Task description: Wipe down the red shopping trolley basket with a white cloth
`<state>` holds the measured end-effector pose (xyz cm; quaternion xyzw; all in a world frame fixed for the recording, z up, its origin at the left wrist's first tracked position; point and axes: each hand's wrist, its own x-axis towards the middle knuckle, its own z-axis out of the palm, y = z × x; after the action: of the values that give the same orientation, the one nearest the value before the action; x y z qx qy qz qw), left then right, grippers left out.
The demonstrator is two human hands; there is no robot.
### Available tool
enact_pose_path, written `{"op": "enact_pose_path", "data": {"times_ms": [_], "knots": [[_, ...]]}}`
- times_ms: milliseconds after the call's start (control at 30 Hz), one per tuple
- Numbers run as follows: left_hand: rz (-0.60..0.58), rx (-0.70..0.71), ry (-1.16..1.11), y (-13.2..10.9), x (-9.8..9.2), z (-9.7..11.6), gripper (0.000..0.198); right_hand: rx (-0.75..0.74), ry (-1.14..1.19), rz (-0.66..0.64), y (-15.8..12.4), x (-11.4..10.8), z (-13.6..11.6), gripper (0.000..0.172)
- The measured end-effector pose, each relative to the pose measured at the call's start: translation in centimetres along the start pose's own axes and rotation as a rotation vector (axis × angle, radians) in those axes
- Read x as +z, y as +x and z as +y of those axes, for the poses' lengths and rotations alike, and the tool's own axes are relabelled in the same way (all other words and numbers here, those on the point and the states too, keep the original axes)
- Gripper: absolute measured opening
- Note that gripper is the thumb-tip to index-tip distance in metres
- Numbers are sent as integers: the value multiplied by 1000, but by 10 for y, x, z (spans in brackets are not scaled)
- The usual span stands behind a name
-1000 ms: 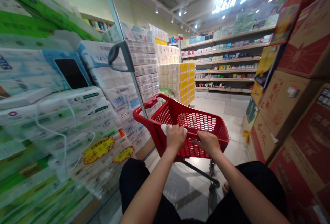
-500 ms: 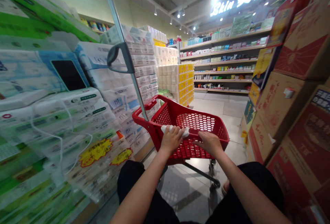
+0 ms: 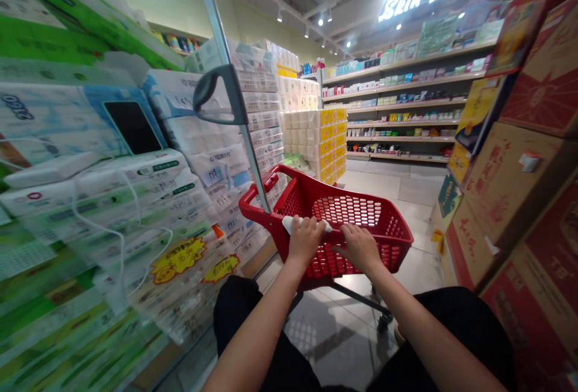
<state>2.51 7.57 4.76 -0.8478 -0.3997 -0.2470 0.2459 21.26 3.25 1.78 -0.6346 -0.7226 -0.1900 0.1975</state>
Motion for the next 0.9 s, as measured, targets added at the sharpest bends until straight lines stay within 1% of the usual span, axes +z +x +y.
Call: {"op": "enact_pose_path", "data": {"times_ms": [100,200,333,433,533,633,733,833,900], "knots": [[4,-11,4,-3,-2,12,24,24,14,19,2,2,-4,37],[10,-9,9,-6,-1,23,25,-13,44,44,1,2,-3,36],[6,33,9,-5,-3,30,30,-20,71,93,0,4,0,37],[-15,108,4,-3,-9,26,33,-9,84,122,2,7,4,37],[-28,148,-6,-2,-18,14,36,-1,85,126,3,8,8,38],[-5,79,-14,-3,-28,1,32,16,65,120,5,7,7,40],[26,4,-31,-4,-34,-7,27,25,48,110,4,5,2,41],[51,-54,-62,-3,-34,-8,24,7,43,98,3,5,-3,39],[64,-83,-83,-3,-32,-9,24,-46,49,72,3,4,-2,35]]}}
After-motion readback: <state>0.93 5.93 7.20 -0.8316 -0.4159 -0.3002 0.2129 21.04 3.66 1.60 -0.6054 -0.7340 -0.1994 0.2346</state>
